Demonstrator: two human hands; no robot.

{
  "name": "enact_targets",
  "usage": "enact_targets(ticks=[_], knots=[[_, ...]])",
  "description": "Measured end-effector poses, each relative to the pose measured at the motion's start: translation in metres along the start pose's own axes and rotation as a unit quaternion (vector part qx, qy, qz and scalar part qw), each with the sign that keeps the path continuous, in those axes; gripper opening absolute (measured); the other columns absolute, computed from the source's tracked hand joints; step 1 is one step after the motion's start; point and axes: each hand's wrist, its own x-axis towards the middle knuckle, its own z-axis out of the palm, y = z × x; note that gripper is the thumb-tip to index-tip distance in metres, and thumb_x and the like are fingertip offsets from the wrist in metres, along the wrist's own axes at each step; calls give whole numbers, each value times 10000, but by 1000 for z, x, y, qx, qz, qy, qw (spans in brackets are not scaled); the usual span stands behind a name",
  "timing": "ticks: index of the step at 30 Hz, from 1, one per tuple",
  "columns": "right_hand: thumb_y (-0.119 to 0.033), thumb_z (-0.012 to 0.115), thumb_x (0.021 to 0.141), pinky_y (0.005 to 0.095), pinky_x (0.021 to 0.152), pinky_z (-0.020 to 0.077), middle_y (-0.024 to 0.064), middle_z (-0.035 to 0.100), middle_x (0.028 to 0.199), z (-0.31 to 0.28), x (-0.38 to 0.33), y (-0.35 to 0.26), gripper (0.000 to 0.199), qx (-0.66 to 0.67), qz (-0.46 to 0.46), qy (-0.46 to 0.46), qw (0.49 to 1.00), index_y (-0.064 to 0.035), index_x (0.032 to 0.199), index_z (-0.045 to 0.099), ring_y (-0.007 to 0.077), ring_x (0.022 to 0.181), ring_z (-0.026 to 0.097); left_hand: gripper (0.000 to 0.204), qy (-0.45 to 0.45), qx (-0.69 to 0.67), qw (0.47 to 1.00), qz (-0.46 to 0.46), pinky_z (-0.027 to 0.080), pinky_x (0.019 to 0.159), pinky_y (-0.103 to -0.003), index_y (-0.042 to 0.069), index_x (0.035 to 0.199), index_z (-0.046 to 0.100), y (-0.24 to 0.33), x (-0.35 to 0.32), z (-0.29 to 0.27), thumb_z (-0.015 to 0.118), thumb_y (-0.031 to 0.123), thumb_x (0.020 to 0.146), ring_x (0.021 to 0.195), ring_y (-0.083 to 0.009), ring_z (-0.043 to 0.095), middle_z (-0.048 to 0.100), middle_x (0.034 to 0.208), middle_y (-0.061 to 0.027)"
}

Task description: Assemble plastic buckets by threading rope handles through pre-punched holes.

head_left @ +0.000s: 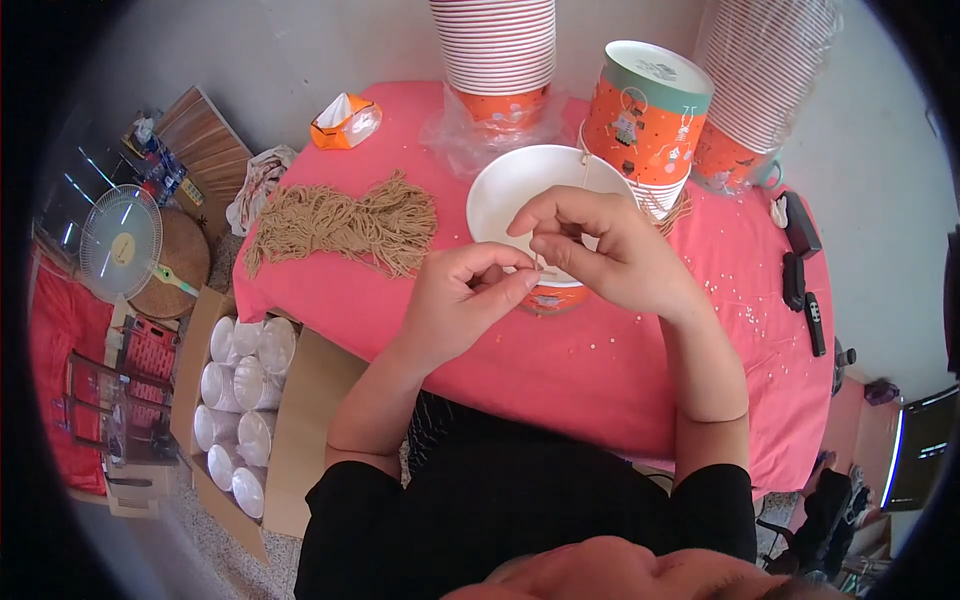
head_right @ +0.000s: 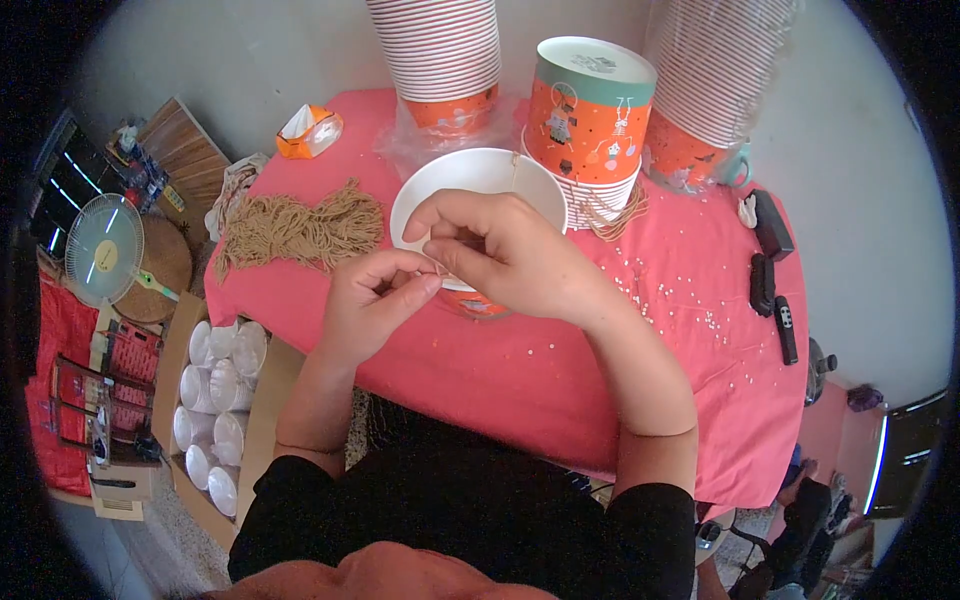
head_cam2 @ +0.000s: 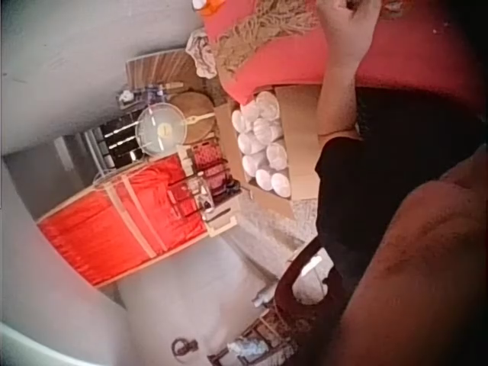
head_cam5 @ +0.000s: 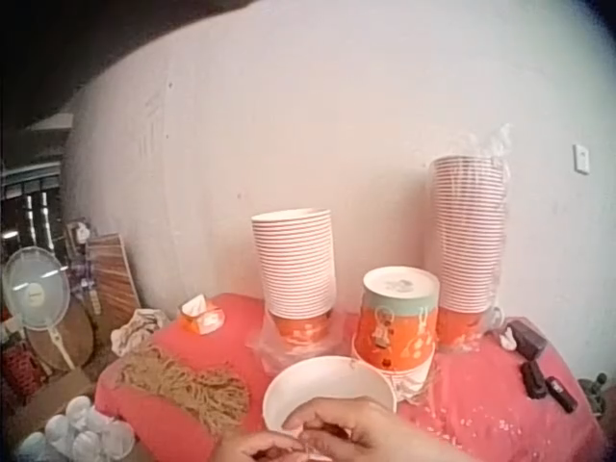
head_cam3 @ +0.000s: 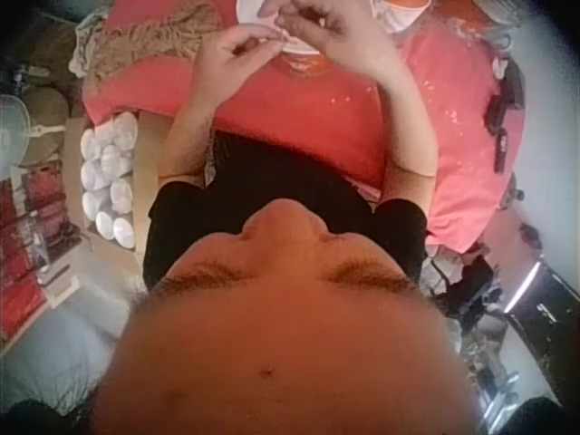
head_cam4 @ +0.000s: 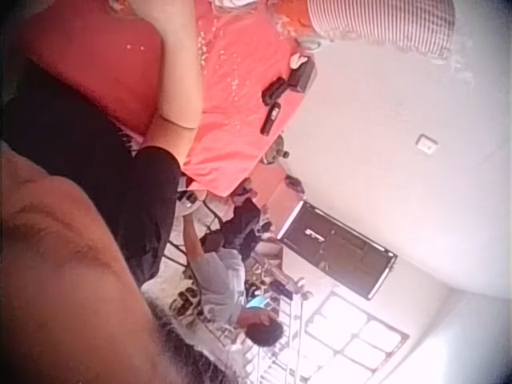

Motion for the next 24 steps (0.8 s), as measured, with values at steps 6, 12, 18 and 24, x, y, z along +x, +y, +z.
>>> enact_targets(ticks=[6, 12, 18, 24], knots=[[30, 668, 824, 279, 682, 468, 57, 637, 852, 0, 9, 21, 161, -176, -153, 117, 965, -15, 977, 646, 158, 790, 605, 84, 23, -123, 988, -89, 297, 471, -185, 4, 928, 682, -11, 4, -7, 655, 80, 903, 551, 12, 431, 588, 686, 50], [-74, 698, 769, 374, 700, 480, 75, 626, 795, 3, 7, 9, 115, -300, -220, 80, 925, -43, 869, 649, 269, 760, 623, 104, 17, -282, 948, -145, 237, 432, -186, 10, 957, 658, -22, 5, -12, 648, 106, 919, 497, 5, 356, 547, 681, 53], [-8, 718, 737, 360, 676, 450, 66, 636, 805, 5, 7, 12, 138, -323, -242, 94, 910, -43, 848, 645, 255, 731, 601, 113, 1, -289, 947, -139, 237, 437, -183, 4, 970, 658, -19, 6, -12, 648, 105, 920, 507, 9, 362, 550, 687, 52], [10, 672, 775, 352, 697, 445, 73, 626, 786, -9, 2, 3, 85, -240, -189, 77, 949, -31, 827, 618, 248, 749, 602, 130, -5, -167, 983, -78, 375, 526, -177, 2, 996, 665, -18, 1, -16, 658, 101, 911, 602, -17, 485, 608, 731, 22]])
